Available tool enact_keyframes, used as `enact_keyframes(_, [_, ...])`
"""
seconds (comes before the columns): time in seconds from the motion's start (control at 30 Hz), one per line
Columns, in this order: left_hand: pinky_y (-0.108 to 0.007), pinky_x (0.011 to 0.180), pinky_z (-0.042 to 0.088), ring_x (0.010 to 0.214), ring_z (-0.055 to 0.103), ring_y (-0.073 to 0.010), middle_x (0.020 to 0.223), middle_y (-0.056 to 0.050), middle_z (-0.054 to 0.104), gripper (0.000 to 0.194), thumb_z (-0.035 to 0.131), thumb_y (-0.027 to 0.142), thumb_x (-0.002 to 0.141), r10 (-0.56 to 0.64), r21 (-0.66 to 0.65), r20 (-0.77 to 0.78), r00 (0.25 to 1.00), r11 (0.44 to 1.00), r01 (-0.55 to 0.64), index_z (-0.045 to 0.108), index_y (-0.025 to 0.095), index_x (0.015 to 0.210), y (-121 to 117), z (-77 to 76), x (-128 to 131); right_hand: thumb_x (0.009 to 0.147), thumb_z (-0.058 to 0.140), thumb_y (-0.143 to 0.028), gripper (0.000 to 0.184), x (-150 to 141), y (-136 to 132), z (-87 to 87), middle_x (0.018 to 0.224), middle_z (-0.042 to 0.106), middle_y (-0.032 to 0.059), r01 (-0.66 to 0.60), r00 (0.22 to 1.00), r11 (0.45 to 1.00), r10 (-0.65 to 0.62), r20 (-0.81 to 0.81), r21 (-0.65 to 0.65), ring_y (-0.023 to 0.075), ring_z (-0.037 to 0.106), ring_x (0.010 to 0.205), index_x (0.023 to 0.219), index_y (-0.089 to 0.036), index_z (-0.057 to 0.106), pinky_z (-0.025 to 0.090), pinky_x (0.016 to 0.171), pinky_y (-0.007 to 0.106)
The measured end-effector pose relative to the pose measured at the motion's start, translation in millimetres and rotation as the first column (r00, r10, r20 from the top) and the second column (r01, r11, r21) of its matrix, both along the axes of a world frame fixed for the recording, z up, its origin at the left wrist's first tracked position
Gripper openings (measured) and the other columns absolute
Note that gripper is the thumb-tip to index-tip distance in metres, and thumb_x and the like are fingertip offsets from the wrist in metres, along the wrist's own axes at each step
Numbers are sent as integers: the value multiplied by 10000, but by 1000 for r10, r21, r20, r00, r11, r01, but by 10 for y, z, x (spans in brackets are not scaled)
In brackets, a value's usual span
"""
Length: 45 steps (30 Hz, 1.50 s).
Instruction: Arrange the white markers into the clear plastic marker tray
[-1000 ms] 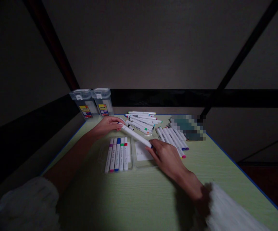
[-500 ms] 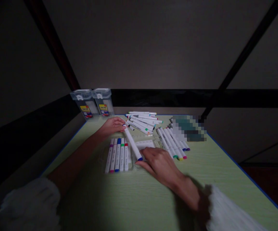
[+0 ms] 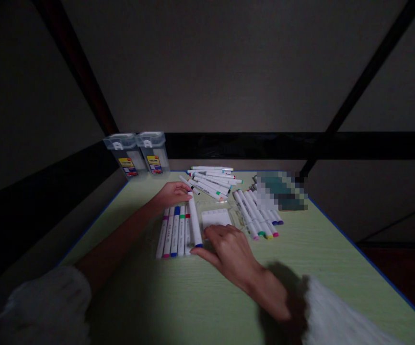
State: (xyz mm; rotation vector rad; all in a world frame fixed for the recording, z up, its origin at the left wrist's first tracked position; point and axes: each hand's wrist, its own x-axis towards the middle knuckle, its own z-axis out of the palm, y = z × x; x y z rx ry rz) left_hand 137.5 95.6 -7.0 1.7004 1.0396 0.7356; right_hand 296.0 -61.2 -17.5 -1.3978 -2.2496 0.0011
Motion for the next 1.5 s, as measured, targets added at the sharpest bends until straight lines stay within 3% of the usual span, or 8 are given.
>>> enact_keyframes(0.17, [-241, 610, 439, 624, 563, -123, 632, -5, 587, 251, 635, 146, 567, 10, 22, -38, 999, 1000, -10, 581, 89, 805, 11, -55, 14, 796, 370, -570, 521, -43, 2, -12, 647, 578, 49, 80, 997, 997, -79, -21, 14, 163, 522, 577, 973, -113, 547, 369, 545, 284])
enact_keyframes(0.37, [-274, 721, 451, 713, 570, -131, 715, -29, 610, 250, 658, 113, 518, -46, 28, -23, 999, 999, 46, 588, 89, 757, 35, -130, 18, 811, 387, -527, 562, -61, 14, -54, 789, 600, 70, 21, 999, 999, -19, 39, -49, 178, 550, 651, 1207, -131, 432, 407, 590, 300])
enact_keyframes(0.6, [-252, 628, 453, 669, 576, -135, 674, -24, 601, 291, 657, 139, 540, -87, 5, -53, 995, 996, 87, 584, 80, 815, -22, -139, 6, 797, 419, -524, 593, -80, 8, -87, 845, 610, 84, -3, 997, 994, 11, 73, -110, 199, 568, 699, 1239, -128, 398, 410, 606, 304])
enact_keyframes(0.97, [-255, 636, 457, 666, 580, -134, 659, -15, 603, 300, 675, 140, 529, -75, 0, -13, 997, 997, 75, 585, 86, 810, -55, -136, -3, 805, 429, -498, 555, -83, 16, -82, 830, 609, 82, -23, 996, 991, 35, 88, -129, 188, 569, 685, 1230, -141, 425, 405, 588, 292])
enact_keyframes(1.23, [-205, 598, 445, 617, 555, -88, 631, 5, 574, 269, 664, 74, 535, -56, -81, 31, 998, 995, 58, 565, 80, 785, -68, -131, 25, 780, 477, -491, 572, -70, 22, -88, 817, 602, 69, -49, 999, 983, 49, -6, -177, 181, 566, 689, 1229, -139, 436, 401, 599, 284])
enact_keyframes(1.5, [-209, 592, 439, 602, 554, -91, 615, 10, 576, 265, 673, 91, 531, -39, -57, 25, 999, 998, 40, 577, 89, 778, -86, -123, 20, 746, 521, -495, 580, -72, 31, -76, 817, 609, 58, -55, 994, 966, 27, -110, -252, 158, 540, 632, 1209, -151, 465, 379, 572, 265])
